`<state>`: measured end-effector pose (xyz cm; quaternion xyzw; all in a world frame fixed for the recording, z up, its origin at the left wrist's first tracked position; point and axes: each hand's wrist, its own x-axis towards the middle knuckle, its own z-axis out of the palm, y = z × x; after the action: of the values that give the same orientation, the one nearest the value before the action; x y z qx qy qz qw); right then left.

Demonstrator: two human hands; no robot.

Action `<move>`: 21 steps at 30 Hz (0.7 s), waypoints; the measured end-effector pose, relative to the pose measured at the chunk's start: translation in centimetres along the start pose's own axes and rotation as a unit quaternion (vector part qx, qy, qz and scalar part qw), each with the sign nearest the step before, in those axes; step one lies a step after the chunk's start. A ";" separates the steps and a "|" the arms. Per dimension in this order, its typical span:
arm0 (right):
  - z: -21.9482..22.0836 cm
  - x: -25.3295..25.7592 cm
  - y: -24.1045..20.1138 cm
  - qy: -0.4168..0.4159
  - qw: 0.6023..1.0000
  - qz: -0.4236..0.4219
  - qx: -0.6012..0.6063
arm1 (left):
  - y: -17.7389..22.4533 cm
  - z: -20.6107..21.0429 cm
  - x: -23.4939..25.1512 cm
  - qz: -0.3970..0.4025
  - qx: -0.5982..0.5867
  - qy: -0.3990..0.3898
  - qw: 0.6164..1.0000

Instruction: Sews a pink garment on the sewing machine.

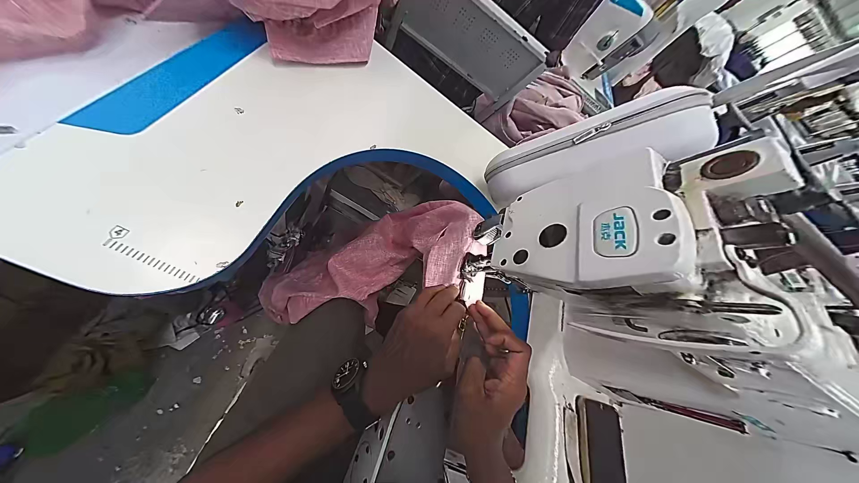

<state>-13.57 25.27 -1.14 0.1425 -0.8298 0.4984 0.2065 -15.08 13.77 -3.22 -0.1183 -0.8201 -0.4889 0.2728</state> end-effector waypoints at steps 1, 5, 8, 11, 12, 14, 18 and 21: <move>0.1 -0.1 0.1 0.003 1.000 0.000 0.007 | -0.3 -0.3 0.5 -0.008 -0.026 -0.009 1.000; 0.9 -0.6 -0.1 -0.011 0.996 -0.025 -0.081 | -5.2 -1.0 6.6 -0.270 -0.281 -0.101 0.915; 1.2 -0.5 -0.7 -0.026 0.978 -0.062 -0.196 | -9.5 3.2 12.1 -0.394 -0.477 -0.177 0.765; 1.5 -0.3 -0.8 -0.030 0.971 -0.071 -0.227 | -9.3 5.0 17.6 -0.393 -0.407 -0.146 0.812; 1.4 -0.4 -0.8 -0.030 0.968 -0.072 -0.237 | -9.4 6.0 17.9 -0.399 -0.380 -0.147 0.822; 1.9 -0.2 -0.9 -0.027 0.964 -0.076 -0.254 | -10.3 7.7 16.2 -0.419 -0.351 -0.139 0.826; 0.6 -0.4 -1.8 -0.034 0.980 -0.033 -0.191 | -10.0 7.3 9.4 -0.460 -0.364 0.026 0.809; -0.7 -0.8 -5.5 0.010 0.998 0.053 -0.023 | -1.2 -4.2 6.9 -0.194 -0.413 0.100 0.884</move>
<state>-10.32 23.36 3.02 0.0886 -0.8455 0.4907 0.1909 -19.90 9.09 1.33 -0.0093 -0.5186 -0.8359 0.1795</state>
